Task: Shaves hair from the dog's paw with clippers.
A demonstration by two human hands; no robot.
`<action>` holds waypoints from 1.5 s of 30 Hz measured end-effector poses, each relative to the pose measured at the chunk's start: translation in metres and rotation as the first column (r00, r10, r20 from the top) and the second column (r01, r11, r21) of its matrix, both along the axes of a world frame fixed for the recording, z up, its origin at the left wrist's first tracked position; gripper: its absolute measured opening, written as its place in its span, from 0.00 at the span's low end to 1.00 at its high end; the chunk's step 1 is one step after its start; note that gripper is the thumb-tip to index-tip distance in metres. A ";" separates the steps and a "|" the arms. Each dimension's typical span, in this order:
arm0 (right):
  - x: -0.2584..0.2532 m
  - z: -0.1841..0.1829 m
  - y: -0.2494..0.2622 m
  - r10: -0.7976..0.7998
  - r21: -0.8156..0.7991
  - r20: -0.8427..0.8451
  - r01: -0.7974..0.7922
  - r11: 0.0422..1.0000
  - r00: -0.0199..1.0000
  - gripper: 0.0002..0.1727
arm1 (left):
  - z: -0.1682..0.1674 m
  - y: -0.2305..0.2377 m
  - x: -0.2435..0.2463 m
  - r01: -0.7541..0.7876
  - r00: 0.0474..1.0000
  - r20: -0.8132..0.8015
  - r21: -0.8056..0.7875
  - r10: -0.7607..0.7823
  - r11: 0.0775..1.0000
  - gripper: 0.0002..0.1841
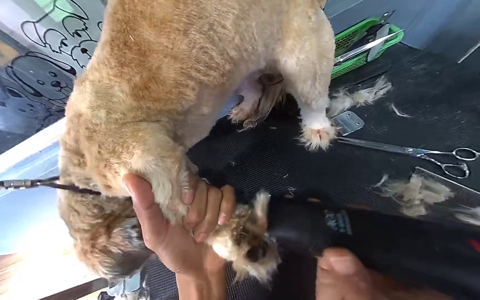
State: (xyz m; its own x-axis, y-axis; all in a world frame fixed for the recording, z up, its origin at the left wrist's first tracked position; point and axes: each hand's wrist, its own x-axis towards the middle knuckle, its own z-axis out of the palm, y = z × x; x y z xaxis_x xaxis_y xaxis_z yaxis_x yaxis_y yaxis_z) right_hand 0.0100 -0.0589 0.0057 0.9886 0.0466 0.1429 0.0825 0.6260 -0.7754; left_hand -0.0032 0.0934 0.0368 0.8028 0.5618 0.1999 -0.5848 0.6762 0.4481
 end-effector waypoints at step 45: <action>0.015 -0.033 -0.001 -0.006 -0.109 0.458 0.063 0.992 0.889 0.39 | -0.005 -0.001 0.007 -0.078 0.996 -0.028 0.089 0.081 0.993 0.35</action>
